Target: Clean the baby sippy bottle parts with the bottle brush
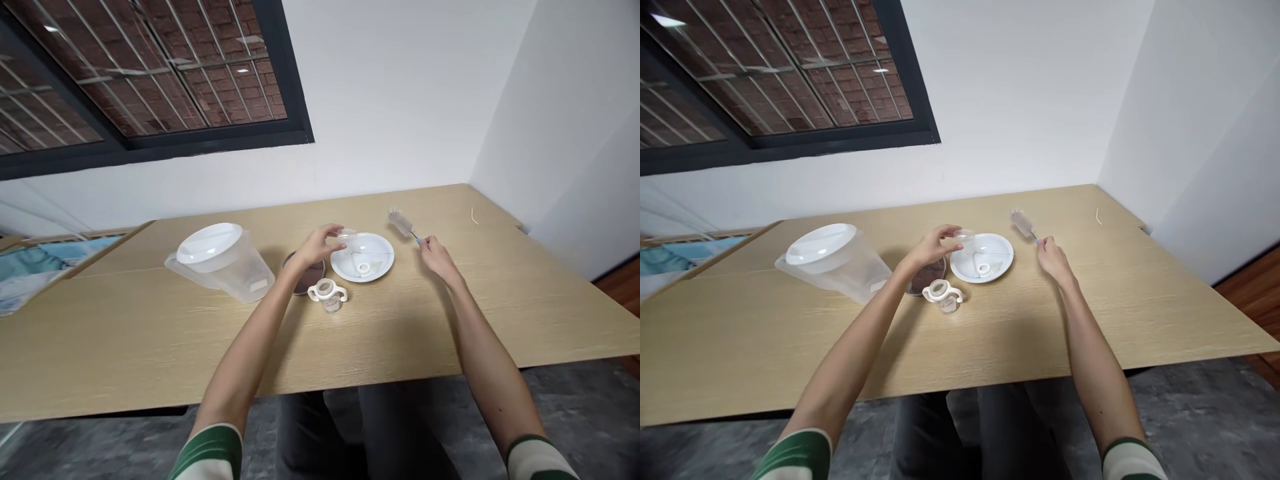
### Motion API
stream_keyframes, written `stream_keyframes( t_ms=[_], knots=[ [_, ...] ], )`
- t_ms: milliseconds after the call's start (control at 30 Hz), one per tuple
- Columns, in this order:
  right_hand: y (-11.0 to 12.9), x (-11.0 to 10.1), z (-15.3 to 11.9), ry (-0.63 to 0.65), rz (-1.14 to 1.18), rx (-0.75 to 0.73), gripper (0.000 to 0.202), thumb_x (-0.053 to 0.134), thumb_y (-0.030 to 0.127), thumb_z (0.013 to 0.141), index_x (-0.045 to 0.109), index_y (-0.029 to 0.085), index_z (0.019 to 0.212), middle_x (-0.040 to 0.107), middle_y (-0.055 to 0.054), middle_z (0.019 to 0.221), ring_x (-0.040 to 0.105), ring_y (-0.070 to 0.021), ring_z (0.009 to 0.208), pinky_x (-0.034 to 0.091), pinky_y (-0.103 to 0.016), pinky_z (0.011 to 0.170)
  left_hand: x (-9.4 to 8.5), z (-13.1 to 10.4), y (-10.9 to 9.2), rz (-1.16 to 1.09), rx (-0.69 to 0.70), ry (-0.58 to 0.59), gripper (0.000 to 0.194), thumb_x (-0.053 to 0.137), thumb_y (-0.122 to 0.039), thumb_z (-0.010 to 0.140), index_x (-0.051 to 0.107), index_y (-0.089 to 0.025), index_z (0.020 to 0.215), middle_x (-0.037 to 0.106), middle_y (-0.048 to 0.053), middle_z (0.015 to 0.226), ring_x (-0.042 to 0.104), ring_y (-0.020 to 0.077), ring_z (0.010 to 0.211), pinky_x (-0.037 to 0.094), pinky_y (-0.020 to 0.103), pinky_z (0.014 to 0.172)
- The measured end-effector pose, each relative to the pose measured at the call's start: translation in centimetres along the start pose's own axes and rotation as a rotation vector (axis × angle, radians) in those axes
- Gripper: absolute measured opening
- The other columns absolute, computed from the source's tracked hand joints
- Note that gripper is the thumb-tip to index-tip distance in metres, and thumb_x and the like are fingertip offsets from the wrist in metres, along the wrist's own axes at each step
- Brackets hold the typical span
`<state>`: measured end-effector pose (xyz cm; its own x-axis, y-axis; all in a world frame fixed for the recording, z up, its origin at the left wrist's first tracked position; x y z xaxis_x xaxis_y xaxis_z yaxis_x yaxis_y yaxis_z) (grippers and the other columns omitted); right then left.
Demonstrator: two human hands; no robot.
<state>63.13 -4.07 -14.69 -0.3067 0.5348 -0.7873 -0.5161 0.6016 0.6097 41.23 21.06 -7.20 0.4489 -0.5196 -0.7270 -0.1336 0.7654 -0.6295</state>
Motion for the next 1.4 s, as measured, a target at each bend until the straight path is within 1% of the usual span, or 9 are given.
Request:
stream_keyframes(
  t_ms=[67,167,333,567,733,833,1033,1267,1400],
  knots=[
    [0.8,-0.9,-0.1,-0.082,0.019,-0.039,0.042,0.022,0.047,0.104,0.054,0.02,0.098,0.068,-0.012,0.09,0.06,-0.0225,0.08,0.034,-0.028,0.066,-2.2,-2.2,0.2,-0.082,-0.007,-0.162,0.064,0.079,-0.045,0.074,0.06,-0.019,0.129,0.066,0.012,0.131,0.063,0.0268,0.118,0.047,0.043,0.108],
    [2.5,-1.9,-0.5,-0.194,0.084,-0.168,0.053,0.02,0.055,0.102,0.058,0.02,0.088,0.065,-0.009,0.076,0.058,-0.0221,0.072,0.036,-0.03,0.066,-3.8,-5.4,1.7,-0.274,-0.04,-0.36,0.07,0.085,-0.043,0.068,0.058,-0.022,0.129,0.064,0.012,0.134,0.064,0.0261,0.119,0.049,0.044,0.108],
    [5.8,-1.8,-2.3,-0.275,0.235,-0.408,0.055,0.031,0.063,0.099,0.06,0.017,0.109,0.07,-0.015,0.102,0.065,-0.0262,0.093,0.048,-0.037,0.082,-2.7,-8.1,4.9,-0.66,-0.127,-0.542,0.066,0.093,-0.036,0.056,0.063,-0.015,0.111,0.07,0.016,0.12,0.07,0.0273,0.108,0.056,0.046,0.1],
    [9.5,1.4,-5.7,-0.113,0.189,-0.568,0.038,0.039,0.049,0.103,0.053,0.02,0.124,0.071,-0.011,0.111,0.069,-0.0235,0.096,0.053,-0.036,0.082,-2.2,-9.9,5.6,-0.678,-0.16,-0.657,0.061,0.093,-0.031,0.058,0.066,-0.016,0.11,0.07,0.012,0.117,0.07,0.0196,0.096,0.058,0.038,0.095],
    [12.3,2.3,-8.4,-0.215,0.095,-0.803,0.034,0.042,0.036,0.104,0.052,0.019,0.132,0.069,-0.013,0.123,0.068,-0.0248,0.109,0.055,-0.038,0.089,-2.0,-10.8,6.0,-0.699,-0.192,-0.679,0.072,0.094,-0.027,0.056,0.059,-0.016,0.118,0.069,0.009,0.11,0.069,0.0158,0.09,0.058,0.035,0.092],
    [13.2,2.6,-9.5,-0.259,0.069,-0.895,0.031,0.043,0.029,0.104,0.052,0.019,0.133,0.07,-0.011,0.118,0.07,-0.0229,0.105,0.056,-0.036,0.086,-2.4,-10.0,5.8,-0.641,-0.185,-0.696,0.076,0.094,-0.027,0.056,0.053,-0.018,0.12,0.069,0.008,0.106,0.07,0.0166,0.09,0.059,0.036,0.09],
    [13.7,2.8,-10.1,-0.302,0.028,-0.879,0.027,0.044,0.028,0.104,0.053,0.019,0.127,0.071,-0.011,0.112,0.071,-0.0229,0.096,0.057,-0.034,0.073,-3.8,-7.8,4.3,-0.399,-0.061,-0.715,0.076,0.094,-0.033,0.057,0.05,-0.02,0.118,0.069,0.007,0.103,0.071,0.0201,0.091,0.059,0.039,0.087],
    [14.0,3.9,-10.4,-0.235,0.032,-0.877,0.029,0.043,0.027,0.103,0.053,0.019,0.13,0.072,-0.01,0.115,0.071,-0.0218,0.095,0.057,-0.034,0.077,-2.9,-9.8,4.4,-0.485,-0.118,-0.794,0.076,0.096,-0.032,0.055,0.045,-0.022,0.111,0.068,0.005,0.1,0.072,0.0187,0.088,0.06,0.038,0.087],
    [13.6,3.4,-10.0,-0.27,0.029,-0.837,0.03,0.042,0.029,0.103,0.055,0.019,0.129,0.071,-0.012,0.117,0.071,-0.0232,0.097,0.057,-0.035,0.076,-2.7,-10.8,4.3,-0.533,-0.097,-0.803,0.072,0.094,-0.029,0.058,0.043,-0.023,0.109,0.068,0.005,0.103,0.072,0.0172,0.089,0.061,0.035,0.085]
  ],
)
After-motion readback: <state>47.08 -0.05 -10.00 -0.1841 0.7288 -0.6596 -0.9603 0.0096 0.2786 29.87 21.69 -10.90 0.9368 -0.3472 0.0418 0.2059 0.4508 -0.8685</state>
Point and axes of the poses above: each hand's wrist, its own z-axis towards the middle knuckle, its own x-axis out of the palm, y = z × x, the point moved 9 cm from there along z, towards the middle knuckle
